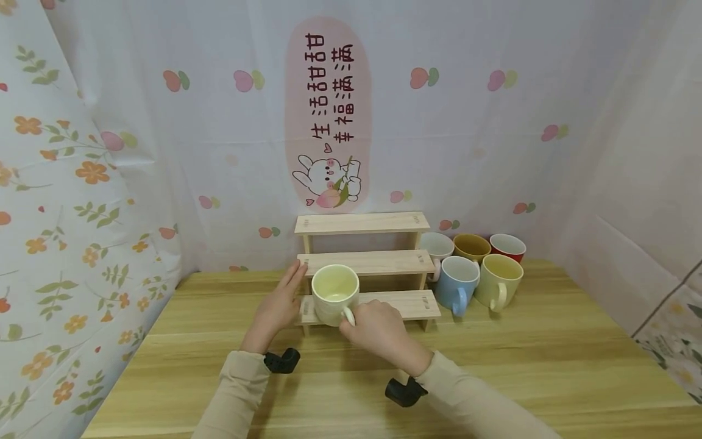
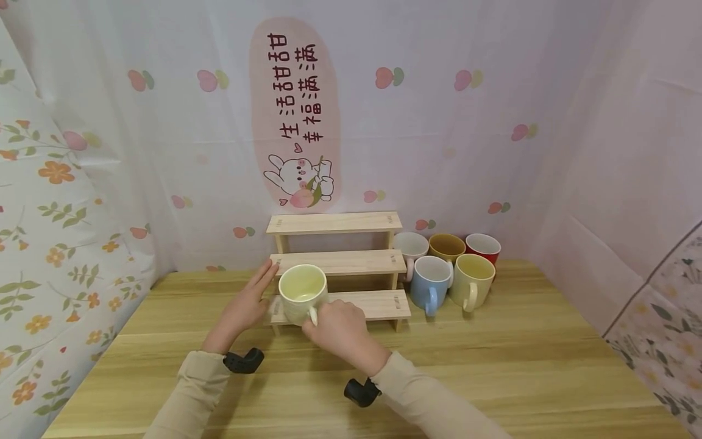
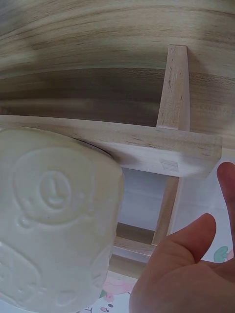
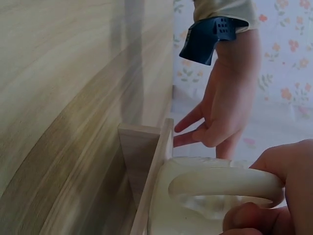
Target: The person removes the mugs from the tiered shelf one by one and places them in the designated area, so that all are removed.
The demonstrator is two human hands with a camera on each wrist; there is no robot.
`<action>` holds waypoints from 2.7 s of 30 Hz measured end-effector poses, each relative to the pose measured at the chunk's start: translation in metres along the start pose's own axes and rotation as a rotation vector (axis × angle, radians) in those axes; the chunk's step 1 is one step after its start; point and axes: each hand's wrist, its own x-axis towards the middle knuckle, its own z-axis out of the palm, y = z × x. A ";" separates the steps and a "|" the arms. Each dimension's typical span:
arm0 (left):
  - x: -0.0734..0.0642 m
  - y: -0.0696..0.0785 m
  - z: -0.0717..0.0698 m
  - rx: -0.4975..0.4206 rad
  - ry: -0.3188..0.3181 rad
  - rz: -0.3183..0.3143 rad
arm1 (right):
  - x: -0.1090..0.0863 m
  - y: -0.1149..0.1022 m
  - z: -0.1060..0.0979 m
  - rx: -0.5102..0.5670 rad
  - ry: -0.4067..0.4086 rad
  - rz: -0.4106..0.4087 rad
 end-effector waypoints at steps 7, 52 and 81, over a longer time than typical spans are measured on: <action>-0.002 0.002 -0.001 0.009 0.003 -0.003 | 0.000 0.002 0.005 0.005 0.047 -0.024; -0.006 0.004 -0.002 -0.048 -0.012 -0.011 | -0.090 0.076 -0.047 0.027 0.187 0.123; 0.001 0.007 0.001 -0.012 -0.015 0.009 | -0.156 0.164 -0.061 -0.100 0.202 0.351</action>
